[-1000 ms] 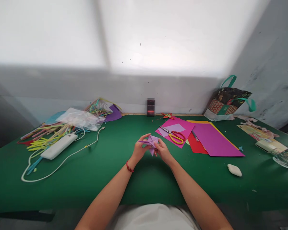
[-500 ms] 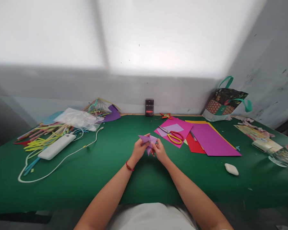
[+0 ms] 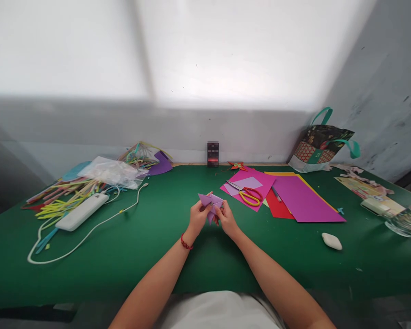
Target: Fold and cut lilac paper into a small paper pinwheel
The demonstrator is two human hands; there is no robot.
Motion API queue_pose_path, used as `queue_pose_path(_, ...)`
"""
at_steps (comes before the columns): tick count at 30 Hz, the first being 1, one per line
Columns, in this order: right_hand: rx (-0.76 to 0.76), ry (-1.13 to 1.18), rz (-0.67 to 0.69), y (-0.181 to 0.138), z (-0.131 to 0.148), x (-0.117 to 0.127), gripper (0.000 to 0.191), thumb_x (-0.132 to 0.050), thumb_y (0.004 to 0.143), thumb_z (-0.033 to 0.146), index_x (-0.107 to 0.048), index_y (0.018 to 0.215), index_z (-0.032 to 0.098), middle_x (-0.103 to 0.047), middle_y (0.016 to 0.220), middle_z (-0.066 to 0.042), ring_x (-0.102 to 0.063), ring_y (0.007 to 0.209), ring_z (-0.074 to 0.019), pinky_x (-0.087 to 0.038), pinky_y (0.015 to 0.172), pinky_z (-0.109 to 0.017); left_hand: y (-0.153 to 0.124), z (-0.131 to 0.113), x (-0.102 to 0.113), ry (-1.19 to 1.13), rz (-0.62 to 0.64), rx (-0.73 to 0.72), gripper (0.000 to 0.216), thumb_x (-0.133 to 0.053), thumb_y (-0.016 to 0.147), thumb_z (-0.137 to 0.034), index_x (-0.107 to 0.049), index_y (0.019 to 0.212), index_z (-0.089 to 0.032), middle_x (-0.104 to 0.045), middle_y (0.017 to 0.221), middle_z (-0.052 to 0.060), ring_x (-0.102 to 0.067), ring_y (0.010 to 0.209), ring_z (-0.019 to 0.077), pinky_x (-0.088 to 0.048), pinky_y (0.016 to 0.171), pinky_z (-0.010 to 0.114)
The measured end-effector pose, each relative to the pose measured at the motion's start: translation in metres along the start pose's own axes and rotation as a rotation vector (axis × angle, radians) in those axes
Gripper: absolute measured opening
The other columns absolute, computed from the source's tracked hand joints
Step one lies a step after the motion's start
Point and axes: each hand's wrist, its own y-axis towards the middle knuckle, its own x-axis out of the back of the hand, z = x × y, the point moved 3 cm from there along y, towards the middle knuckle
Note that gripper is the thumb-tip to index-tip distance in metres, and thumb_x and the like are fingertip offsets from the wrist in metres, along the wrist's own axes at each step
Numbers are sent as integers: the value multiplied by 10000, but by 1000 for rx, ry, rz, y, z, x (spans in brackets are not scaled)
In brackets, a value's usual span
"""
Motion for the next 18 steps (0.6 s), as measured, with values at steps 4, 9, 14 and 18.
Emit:
queue_pose_path(4,-4,4,33,0,0,0,402,-569,734,557,-348,808,230,-506,475,87,-452,368,-97,-338,358,-215,4,-4,6,-31,-13,-2,467,-683,653,-404,-667,1019,-114,-685,962,104,-586,638,152,-463,566,252)
queue_pose_path(9,-20,-25,67,0,1,1,403,-645,693,504,-381,817,225,-551,500,74,-484,393,-106,-382,401,-239,7,-9,10,-51,-20,0,379,-714,611,-346,-699,912,-115,-672,1033,116,-578,677,158,-456,607,261)
queue_pose_path(14,-36,-77,68,-1,1,3,377,-631,710,488,-393,829,221,-553,507,66,-495,410,-110,-391,422,-245,6,2,9,-90,-83,40,333,-726,592,-351,-689,823,-113,-662,708,45,-536,585,134,-412,548,245)
queue_pose_path(18,-25,-136,67,-2,1,5,344,-606,735,473,-391,828,221,-549,508,68,-496,411,-112,-389,425,-247,7,9,9,-119,-132,65,292,-744,548,-357,-634,668,-114,-586,583,2,-504,546,116,-392,529,237)
